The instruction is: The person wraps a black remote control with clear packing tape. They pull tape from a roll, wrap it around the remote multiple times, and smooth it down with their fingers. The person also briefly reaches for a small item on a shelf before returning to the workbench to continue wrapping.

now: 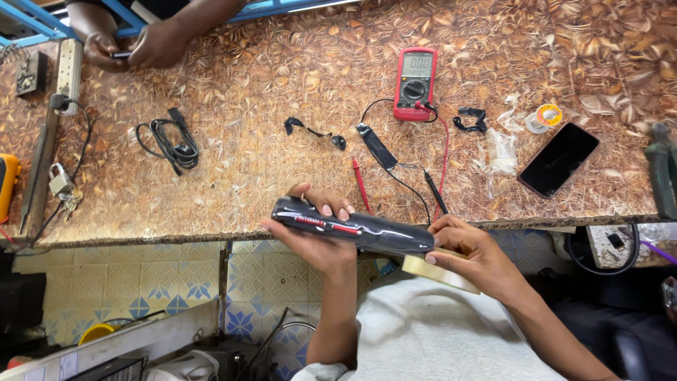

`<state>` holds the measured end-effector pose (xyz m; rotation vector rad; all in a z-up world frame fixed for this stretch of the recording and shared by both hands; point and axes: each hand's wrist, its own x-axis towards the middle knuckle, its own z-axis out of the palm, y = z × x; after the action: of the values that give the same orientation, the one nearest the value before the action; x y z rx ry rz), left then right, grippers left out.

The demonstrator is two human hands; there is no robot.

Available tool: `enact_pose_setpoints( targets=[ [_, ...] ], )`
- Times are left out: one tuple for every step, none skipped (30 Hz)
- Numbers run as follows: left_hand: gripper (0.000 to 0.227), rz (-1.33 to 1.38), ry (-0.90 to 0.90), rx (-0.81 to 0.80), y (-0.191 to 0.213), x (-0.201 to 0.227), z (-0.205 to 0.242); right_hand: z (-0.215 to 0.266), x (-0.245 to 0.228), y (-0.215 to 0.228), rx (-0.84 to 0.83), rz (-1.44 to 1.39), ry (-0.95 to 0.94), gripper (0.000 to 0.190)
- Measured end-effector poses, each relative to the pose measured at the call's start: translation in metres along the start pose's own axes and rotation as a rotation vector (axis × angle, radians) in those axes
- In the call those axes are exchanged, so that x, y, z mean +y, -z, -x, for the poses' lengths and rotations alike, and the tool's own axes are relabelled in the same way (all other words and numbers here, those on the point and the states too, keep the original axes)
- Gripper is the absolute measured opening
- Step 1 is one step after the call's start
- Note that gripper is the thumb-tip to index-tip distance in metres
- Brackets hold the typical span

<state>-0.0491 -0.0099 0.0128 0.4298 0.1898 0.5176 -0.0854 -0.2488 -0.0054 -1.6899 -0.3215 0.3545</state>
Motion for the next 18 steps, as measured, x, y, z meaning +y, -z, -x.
enact_pose_setpoints(
  targets=[
    [0.073,0.000,-0.013,-0.017,0.003,0.000,0.000,0.000,-0.004,0.001,-0.021,0.006,-0.027,0.012],
    [0.073,0.000,-0.007,-0.019,0.009,0.002,-0.003,0.000,-0.007,0.002,-0.014,0.006,-0.029,0.012],
    [0.070,-0.062,0.013,-0.058,0.015,0.004,-0.006,0.001,-0.010,0.003,-0.029,-0.005,-0.042,0.011],
    [0.067,-0.126,0.034,-0.095,0.021,0.007,-0.009,0.002,-0.013,0.003,-0.045,-0.018,-0.057,0.010],
    [0.067,-0.128,0.041,-0.097,0.031,0.012,-0.014,0.004,-0.016,0.005,-0.038,-0.021,-0.060,0.010],
    [0.055,-0.181,0.045,-0.121,0.040,0.016,-0.018,0.006,-0.020,0.006,-0.045,-0.028,-0.076,0.012],
    [0.047,-0.234,0.049,-0.146,0.049,0.021,-0.022,0.007,-0.024,0.008,-0.051,-0.035,-0.092,0.016],
    [0.047,-0.235,0.056,-0.151,0.062,0.023,-0.025,0.011,-0.019,0.010,-0.043,-0.037,-0.092,0.016],
    [0.040,-0.336,0.055,-0.173,0.075,0.026,-0.029,0.014,-0.015,0.012,-0.060,-0.024,-0.109,0.015],
    [0.034,-0.439,0.055,-0.195,0.089,0.029,-0.032,0.018,-0.010,0.013,-0.076,-0.012,-0.126,0.014],
    [0.034,-0.441,0.063,-0.201,0.093,0.035,-0.032,0.019,-0.008,0.013,-0.067,-0.015,-0.127,0.014],
    [0.030,-0.704,0.082,-0.322,0.097,0.040,-0.032,0.019,-0.007,0.014,-0.099,-0.029,-0.152,0.014],
    [0.027,-0.966,0.100,-0.446,0.101,0.045,-0.033,0.020,-0.006,0.014,-0.131,-0.043,-0.177,0.014],
    [0.027,-0.964,0.101,-0.454,0.101,0.052,-0.033,0.020,-0.004,0.015,-0.123,-0.043,-0.174,0.014],
    [0.044,-1.148,0.168,-0.642,0.100,0.059,-0.034,0.021,-0.002,0.016,-0.136,-0.053,-0.189,0.012],
    [0.063,-1.329,0.234,-0.831,0.100,0.066,-0.034,0.021,0.000,0.017,-0.151,-0.063,-0.204,0.011],
    [0.063,-1.328,0.233,-0.838,0.084,0.066,-0.027,0.020,0.001,0.017,-0.145,-0.063,-0.202,0.011],
    [0.082,-1.398,0.199,-1.021,0.068,0.067,-0.020,0.018,0.002,0.017,-0.159,-0.062,-0.205,0.012]
  ],
)
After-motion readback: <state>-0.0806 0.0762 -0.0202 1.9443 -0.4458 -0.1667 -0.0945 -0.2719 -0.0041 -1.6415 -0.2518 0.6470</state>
